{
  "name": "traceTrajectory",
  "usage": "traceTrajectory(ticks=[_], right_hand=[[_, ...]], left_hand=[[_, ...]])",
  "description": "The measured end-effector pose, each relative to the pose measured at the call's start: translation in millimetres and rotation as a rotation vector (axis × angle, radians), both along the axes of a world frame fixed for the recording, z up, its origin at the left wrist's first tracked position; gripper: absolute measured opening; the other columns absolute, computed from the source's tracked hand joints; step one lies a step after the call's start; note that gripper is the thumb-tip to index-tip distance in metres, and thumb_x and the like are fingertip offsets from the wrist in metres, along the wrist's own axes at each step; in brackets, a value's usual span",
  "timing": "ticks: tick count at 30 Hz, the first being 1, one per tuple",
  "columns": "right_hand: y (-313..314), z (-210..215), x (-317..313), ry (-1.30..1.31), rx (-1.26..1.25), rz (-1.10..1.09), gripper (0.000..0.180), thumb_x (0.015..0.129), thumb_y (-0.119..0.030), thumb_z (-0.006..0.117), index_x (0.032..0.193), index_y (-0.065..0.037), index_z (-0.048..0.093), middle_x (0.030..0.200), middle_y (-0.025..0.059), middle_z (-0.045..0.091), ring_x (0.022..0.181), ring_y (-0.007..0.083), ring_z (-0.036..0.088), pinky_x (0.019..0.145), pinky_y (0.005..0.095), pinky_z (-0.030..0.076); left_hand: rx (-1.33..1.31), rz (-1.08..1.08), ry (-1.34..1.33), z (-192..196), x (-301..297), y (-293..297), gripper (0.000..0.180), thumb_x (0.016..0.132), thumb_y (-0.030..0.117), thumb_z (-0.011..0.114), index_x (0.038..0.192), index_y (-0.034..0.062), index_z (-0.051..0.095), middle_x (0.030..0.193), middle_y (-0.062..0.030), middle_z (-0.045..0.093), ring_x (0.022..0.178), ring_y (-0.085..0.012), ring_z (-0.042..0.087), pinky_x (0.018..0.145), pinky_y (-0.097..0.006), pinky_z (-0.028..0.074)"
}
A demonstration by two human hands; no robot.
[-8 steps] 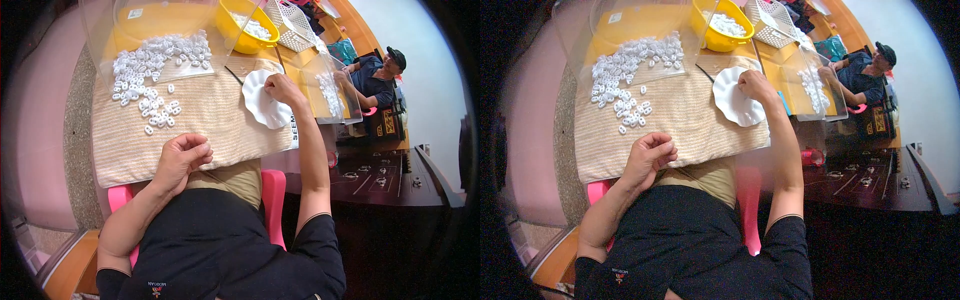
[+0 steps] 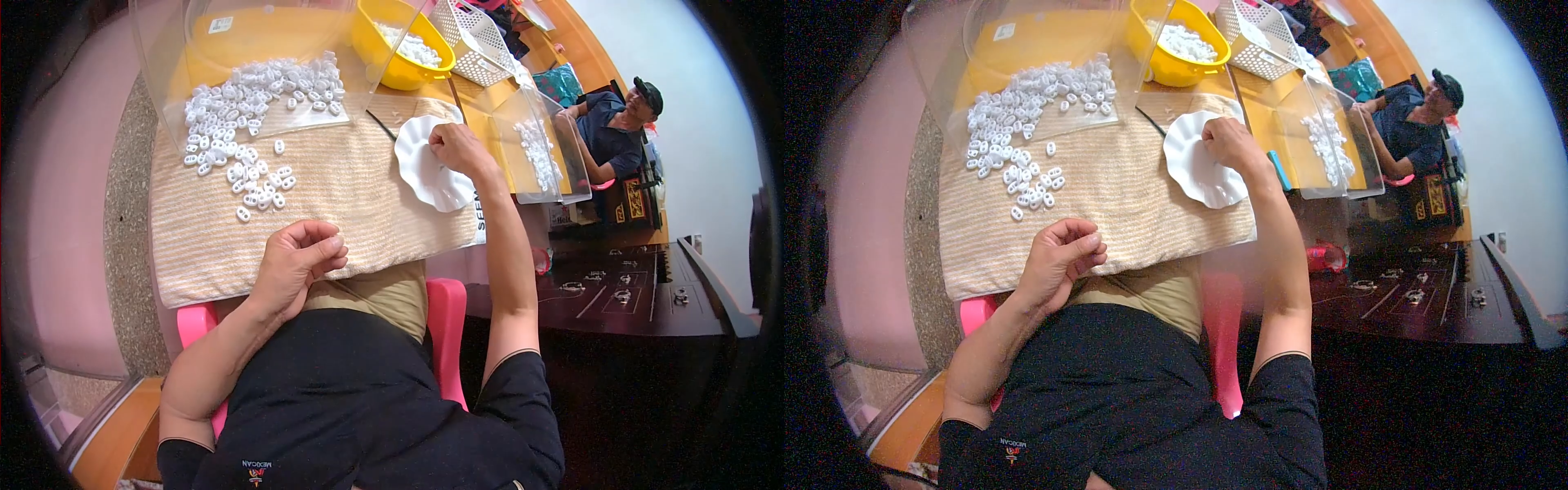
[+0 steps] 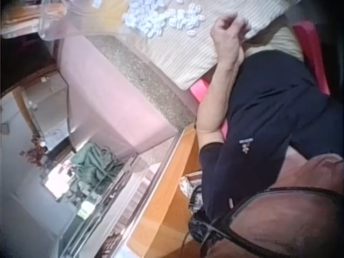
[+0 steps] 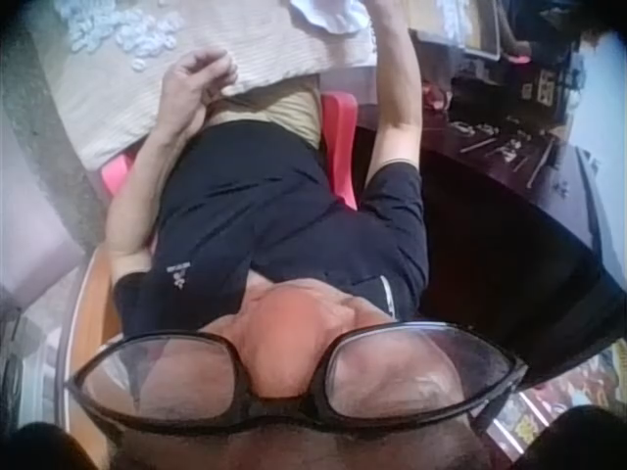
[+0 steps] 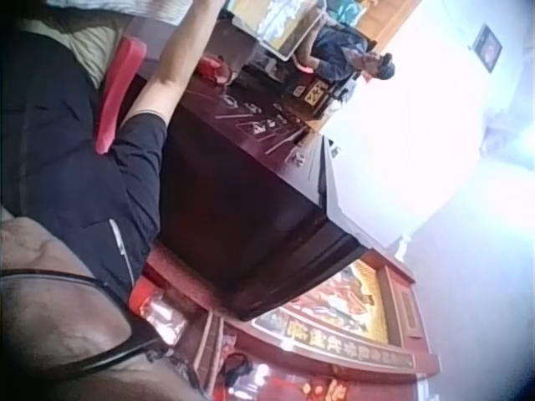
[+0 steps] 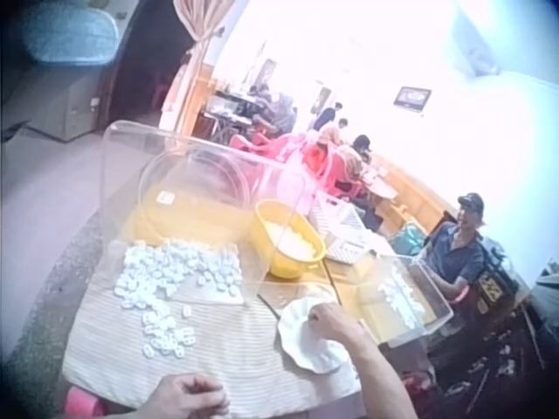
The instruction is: Manually assembling small white plastic components at a workbench.
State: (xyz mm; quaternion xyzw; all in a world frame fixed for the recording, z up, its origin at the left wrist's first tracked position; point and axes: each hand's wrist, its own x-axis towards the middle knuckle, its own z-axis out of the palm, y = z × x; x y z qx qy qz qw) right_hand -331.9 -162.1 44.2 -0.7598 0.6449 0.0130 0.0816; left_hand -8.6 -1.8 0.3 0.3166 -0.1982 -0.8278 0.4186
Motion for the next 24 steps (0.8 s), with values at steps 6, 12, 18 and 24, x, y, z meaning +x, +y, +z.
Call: traceTrajectory(ticks=[6, 12, 18, 24], right_hand=[[5, -2, 6, 0.066, 0.019, -0.030, 0.016, 0.081, -0.009, 0.057, 0.092, -0.002, 0.066, 0.087, 0.0180, 0.067, 0.089, 0.0348, 0.062, 0.079, 0.0416, 0.048], [36, -11, 13, -0.133, -0.270, 0.072, 0.019, 0.085, -0.008, 0.053, 0.096, 0.001, 0.065, 0.097, 0.0192, 0.065, 0.093, 0.0361, 0.062, 0.083, 0.0421, 0.047], [75, -5, 41, -0.483, -0.353, 0.090, 0.010, 0.090, -0.004, 0.057, 0.098, 0.001, 0.061, 0.085, 0.0131, 0.064, 0.073, 0.0213, 0.064, 0.068, 0.0306, 0.051], [120, -16, 88, -1.245, 0.078, -0.037, 0.011, 0.092, -0.005, 0.060, 0.098, 0.004, 0.061, 0.082, 0.0045, 0.063, 0.073, 0.0117, 0.063, 0.067, 0.0240, 0.052]], left_hand=[[0.004, -0.003, -0.001, 1, 0, 1, 0.012, 0.087, 0.006, 0.068, 0.096, 0.0036, 0.062, 0.085, -0.0061, 0.066, 0.076, -0.0148, 0.066, 0.072, -0.028, 0.058], [0.025, 0.008, -0.018, 3, 1, 1, 0.013, 0.087, 0.005, 0.067, 0.098, 0.0022, 0.061, 0.086, -0.0063, 0.065, 0.076, -0.0137, 0.065, 0.073, -0.027, 0.057], [0.019, 0.010, -0.007, -2, 1, -2, 0.013, 0.087, 0.005, 0.067, 0.099, 0.0026, 0.060, 0.087, -0.0064, 0.065, 0.077, -0.0148, 0.066, 0.074, -0.027, 0.057], [0.016, 0.012, -0.024, -1, 0, -1, 0.018, 0.089, 0.005, 0.064, 0.106, 0.0003, 0.061, 0.089, -0.0077, 0.066, 0.080, -0.0148, 0.066, 0.077, -0.027, 0.057]])
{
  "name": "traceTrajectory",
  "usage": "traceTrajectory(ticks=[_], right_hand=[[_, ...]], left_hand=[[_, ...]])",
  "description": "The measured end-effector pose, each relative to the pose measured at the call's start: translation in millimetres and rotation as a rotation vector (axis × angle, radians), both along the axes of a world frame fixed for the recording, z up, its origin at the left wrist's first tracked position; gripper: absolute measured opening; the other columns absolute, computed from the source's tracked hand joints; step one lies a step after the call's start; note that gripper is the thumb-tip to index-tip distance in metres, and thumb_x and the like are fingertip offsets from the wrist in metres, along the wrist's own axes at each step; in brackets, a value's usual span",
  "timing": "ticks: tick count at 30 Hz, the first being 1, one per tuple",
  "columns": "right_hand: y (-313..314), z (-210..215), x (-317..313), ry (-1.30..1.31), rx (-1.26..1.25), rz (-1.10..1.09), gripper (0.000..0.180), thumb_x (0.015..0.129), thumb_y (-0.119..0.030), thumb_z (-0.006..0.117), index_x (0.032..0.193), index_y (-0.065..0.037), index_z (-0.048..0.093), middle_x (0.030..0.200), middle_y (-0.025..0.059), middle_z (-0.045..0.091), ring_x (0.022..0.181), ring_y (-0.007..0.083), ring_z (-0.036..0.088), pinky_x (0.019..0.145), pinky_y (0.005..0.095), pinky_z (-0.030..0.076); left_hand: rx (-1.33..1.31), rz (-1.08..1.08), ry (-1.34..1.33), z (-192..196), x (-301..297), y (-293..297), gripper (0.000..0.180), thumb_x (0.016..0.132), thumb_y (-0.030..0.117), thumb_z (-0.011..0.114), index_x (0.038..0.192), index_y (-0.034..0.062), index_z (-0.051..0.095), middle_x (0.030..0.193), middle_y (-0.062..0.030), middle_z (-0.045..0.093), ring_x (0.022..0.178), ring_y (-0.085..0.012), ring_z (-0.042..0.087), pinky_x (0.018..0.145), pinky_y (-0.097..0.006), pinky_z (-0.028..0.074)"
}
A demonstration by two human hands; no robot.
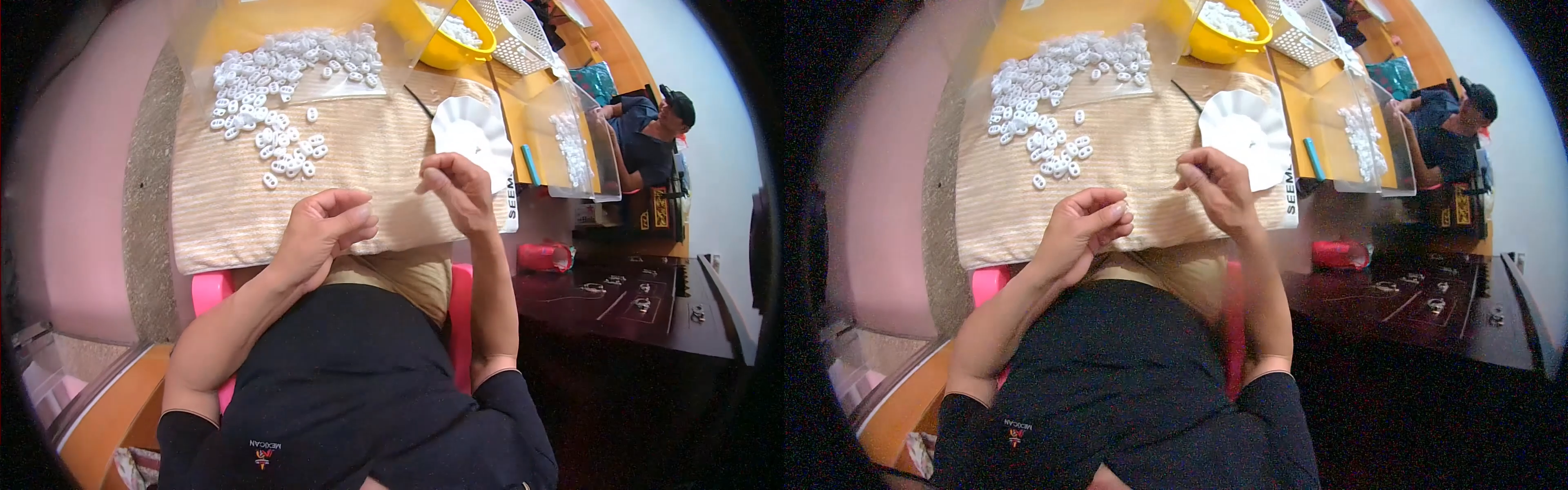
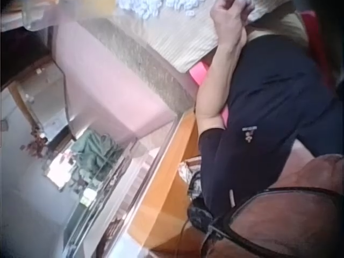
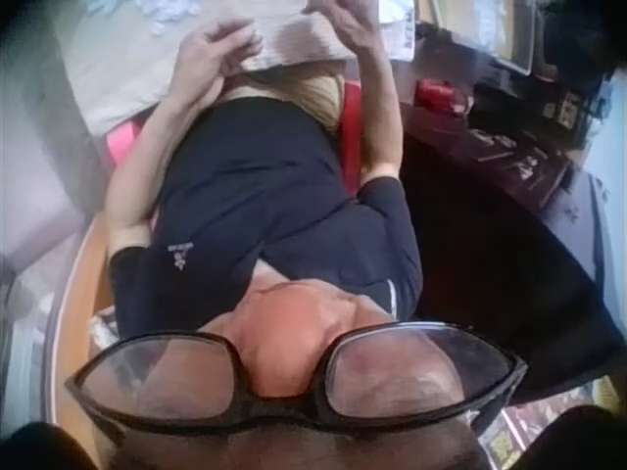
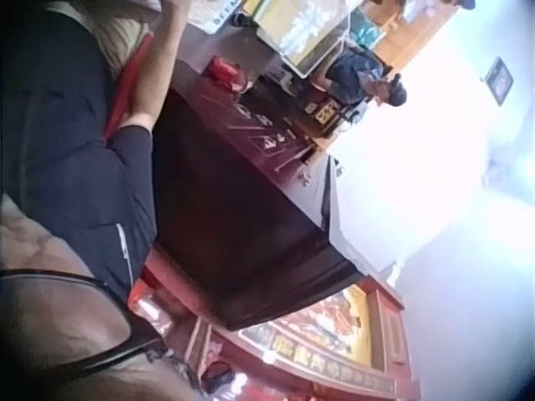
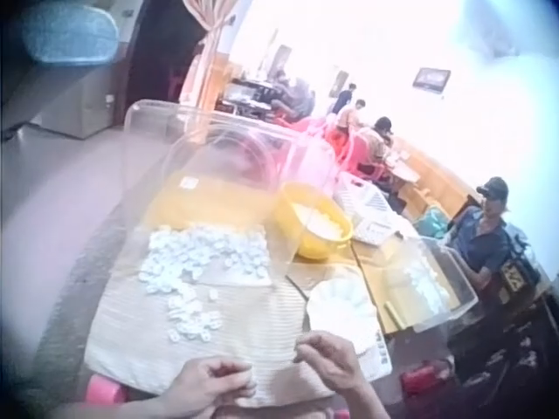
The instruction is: Manually assembling small white plastic components at a workbench.
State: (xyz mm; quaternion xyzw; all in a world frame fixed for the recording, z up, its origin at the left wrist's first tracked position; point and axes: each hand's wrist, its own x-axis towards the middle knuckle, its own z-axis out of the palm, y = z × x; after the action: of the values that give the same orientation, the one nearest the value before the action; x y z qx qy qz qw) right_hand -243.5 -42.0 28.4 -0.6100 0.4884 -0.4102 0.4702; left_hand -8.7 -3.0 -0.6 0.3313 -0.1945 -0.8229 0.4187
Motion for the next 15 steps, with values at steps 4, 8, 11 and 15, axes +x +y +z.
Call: traceTrajectory(ticks=[4, 8, 11, 15], right_hand=[[21, -7, 28, -0.173, 0.135, 0.027, 0.013, 0.091, -0.007, 0.064, 0.098, 0.004, 0.063, 0.084, 0.0063, 0.065, 0.074, 0.0120, 0.064, 0.068, 0.0238, 0.053], [30, -18, 39, -0.205, 0.242, 0.036, 0.014, 0.090, -0.007, 0.065, 0.099, 0.004, 0.064, 0.086, 0.0053, 0.066, 0.077, 0.0102, 0.063, 0.070, 0.0232, 0.053], [30, -29, 41, -0.235, 0.247, 0.034, 0.014, 0.090, -0.007, 0.066, 0.099, 0.004, 0.064, 0.087, 0.0051, 0.067, 0.079, 0.0094, 0.063, 0.071, 0.0227, 0.053], [31, -31, 42, -0.264, 0.254, 0.042, 0.015, 0.090, -0.008, 0.066, 0.099, 0.004, 0.065, 0.089, 0.0055, 0.068, 0.079, 0.0092, 0.063, 0.072, 0.0222, 0.053]], left_hand=[[-0.026, -0.007, 0.020, -1, 1, 1, 0.022, 0.091, 0.005, 0.062, 0.112, -0.0017, 0.060, 0.095, -0.0096, 0.067, 0.083, -0.0148, 0.067, 0.079, -0.026, 0.057], [-0.017, -0.008, 0.037, -2, 1, 2, 0.022, 0.091, 0.005, 0.062, 0.111, -0.0024, 0.059, 0.098, -0.0107, 0.067, 0.084, -0.0152, 0.067, 0.079, -0.025, 0.057], [-0.016, 0.016, 0.013, -2, 0, 1, 0.019, 0.090, 0.005, 0.064, 0.108, -0.0020, 0.061, 0.094, -0.0082, 0.067, 0.081, -0.0132, 0.066, 0.077, -0.025, 0.056], [-0.004, 0.029, 0.029, -2, 1, 0, 0.014, 0.089, 0.005, 0.065, 0.102, -0.0003, 0.062, 0.093, -0.0076, 0.067, 0.081, -0.0128, 0.066, 0.076, -0.025, 0.056]])
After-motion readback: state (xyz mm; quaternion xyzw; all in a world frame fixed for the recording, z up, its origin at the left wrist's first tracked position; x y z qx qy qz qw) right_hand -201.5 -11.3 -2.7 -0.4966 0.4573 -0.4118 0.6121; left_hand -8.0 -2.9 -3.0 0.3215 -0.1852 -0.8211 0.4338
